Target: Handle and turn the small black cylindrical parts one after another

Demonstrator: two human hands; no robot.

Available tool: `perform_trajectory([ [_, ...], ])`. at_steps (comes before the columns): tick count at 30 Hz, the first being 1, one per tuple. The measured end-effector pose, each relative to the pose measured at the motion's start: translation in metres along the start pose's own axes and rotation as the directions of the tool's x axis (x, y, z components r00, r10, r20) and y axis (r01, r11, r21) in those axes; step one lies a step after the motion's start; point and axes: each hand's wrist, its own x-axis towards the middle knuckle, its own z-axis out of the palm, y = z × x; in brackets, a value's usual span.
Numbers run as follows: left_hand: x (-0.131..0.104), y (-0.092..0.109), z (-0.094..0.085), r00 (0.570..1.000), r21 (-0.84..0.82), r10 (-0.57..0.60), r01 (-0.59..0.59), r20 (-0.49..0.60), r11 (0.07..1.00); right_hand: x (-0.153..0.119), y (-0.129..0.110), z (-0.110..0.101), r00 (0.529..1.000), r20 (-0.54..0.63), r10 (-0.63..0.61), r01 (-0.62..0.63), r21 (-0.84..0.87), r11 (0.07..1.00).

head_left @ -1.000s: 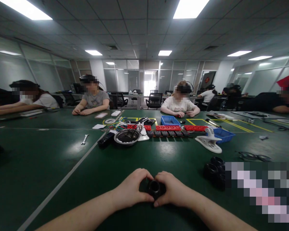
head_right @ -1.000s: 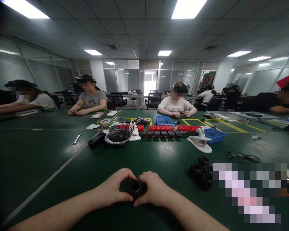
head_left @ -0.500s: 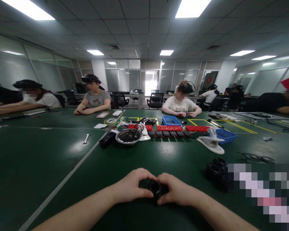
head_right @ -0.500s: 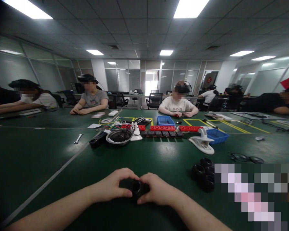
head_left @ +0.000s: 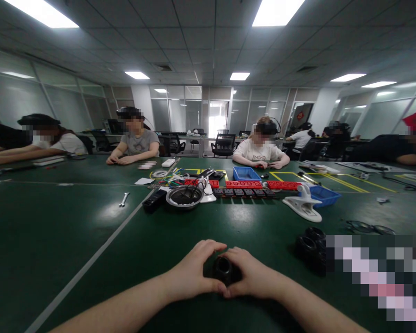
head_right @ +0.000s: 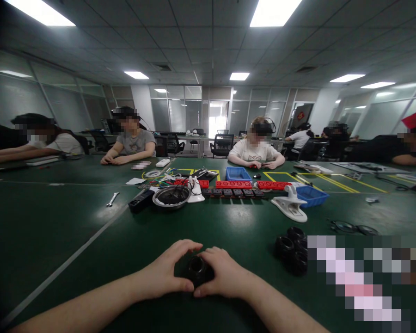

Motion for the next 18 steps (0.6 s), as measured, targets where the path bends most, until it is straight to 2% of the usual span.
perform_trajectory([
  [3, 0.002, -0.001, -0.01, 0.988, -0.002, 0.069, -0.069, 0.136, 0.998, 0.001, 0.009, -0.009, 0.993, 0.099, -0.069, 0.062, 0.069, 0.996],
  [5, 0.004, -0.001, -0.013, 0.986, 0.002, 0.061, -0.062, 0.157, 0.998, 0.002, 0.012, -0.009, 0.992, 0.105, -0.071, 0.064, 0.073, 0.995],
  [9, 0.005, 0.0, -0.008, 0.998, 0.027, -0.014, 0.012, 0.068, 1.0, 0.005, 0.009, 0.003, 0.999, -0.001, 0.034, -0.034, 0.04, 0.999],
  [13, 0.004, 0.007, 0.006, 0.978, 0.106, -0.178, 0.189, -0.105, 0.976, 0.006, -0.006, 0.017, 0.976, -0.149, 0.159, -0.185, -0.176, 0.967],
  [16, 0.002, 0.011, 0.013, 0.943, 0.215, -0.241, 0.291, -0.229, 0.932, 0.005, -0.014, 0.021, 0.962, -0.216, 0.165, -0.225, -0.297, 0.928],
  [18, 0.002, 0.012, 0.013, 0.946, 0.24, -0.224, 0.279, -0.235, 0.93, 0.004, -0.013, 0.018, 0.969, -0.208, 0.131, -0.188, -0.286, 0.939],
])
